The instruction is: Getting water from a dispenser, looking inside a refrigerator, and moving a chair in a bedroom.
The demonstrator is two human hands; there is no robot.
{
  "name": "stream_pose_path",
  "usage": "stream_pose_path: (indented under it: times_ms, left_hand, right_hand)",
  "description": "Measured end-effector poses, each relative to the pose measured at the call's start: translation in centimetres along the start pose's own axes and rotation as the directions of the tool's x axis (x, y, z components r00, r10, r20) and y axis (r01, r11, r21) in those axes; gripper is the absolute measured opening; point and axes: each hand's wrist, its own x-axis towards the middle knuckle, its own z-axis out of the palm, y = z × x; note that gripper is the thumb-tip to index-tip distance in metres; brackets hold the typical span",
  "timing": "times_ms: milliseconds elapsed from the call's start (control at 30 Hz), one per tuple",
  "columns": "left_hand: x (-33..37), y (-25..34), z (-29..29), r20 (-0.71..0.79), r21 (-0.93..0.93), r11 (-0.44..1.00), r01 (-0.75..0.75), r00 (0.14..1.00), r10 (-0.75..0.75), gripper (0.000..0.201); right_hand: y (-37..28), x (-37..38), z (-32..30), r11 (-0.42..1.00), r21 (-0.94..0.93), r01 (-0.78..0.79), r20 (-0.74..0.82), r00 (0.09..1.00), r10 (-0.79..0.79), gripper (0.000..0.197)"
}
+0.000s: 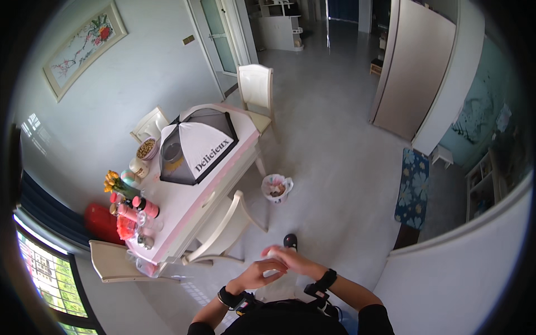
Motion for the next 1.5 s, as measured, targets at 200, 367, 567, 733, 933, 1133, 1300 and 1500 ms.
stream_pose_path:
  times_ms: [200,367,567,733,933,1133,1300,1500]
  left_hand:
    - [6.9,-6.5,-6.4,-0.309,0.088,0.993,0.078,0.950,-0.047,0.014]
    - [9.5,-8.6,-10.1,-0.398,0.237,0.940,0.247,0.907,-0.139,0.009]
    - [12.6,-9.8,-12.1,-0.429,0.126,0.889,0.440,0.832,-0.351,0.009]
    - [19.0,-10.9,-14.4,-0.558,0.104,0.834,0.541,0.726,-0.402,0.009]
    - [29.8,-14.1,-18.3,-0.592,0.132,0.748,0.650,0.657,-0.467,0.008]
    - [47.2,-20.0,-23.0,-0.522,0.200,0.797,0.570,0.750,-0.405,0.010]
    - [61.7,-24.3,-28.2,-0.449,0.272,0.852,0.447,0.842,-0.299,0.011]
    - [79.6,-30.5,-36.5,-0.258,0.295,0.887,0.356,0.923,-0.285,0.017]
  right_hand:
    - [-7.0,6.5,-7.7,0.906,-0.423,0.005,-0.118,0.991,-0.061,0.031]
    - [-9.7,14.1,-19.5,0.962,-0.268,0.043,-0.605,0.770,-0.203,0.035]
    - [-12.2,28.0,-28.6,0.872,-0.412,-0.265,-0.655,0.751,-0.081,0.056]
    - [-12.9,33.9,-38.8,0.671,-0.640,-0.375,-0.683,0.677,-0.273,0.077]
    - [-24.1,29.6,-49.1,0.819,-0.525,-0.231,-0.459,0.888,-0.043,0.030]
    - [-39.8,20.5,-63.0,0.790,-0.520,-0.325,-0.622,0.778,-0.090,0.018]
    - [-43.4,20.1,-76.0,0.778,-0.594,-0.204,-0.647,0.696,-0.311,0.022]
    - [-57.9,22.8,-85.5,0.652,-0.738,-0.174,-0.642,0.480,-0.597,0.025]
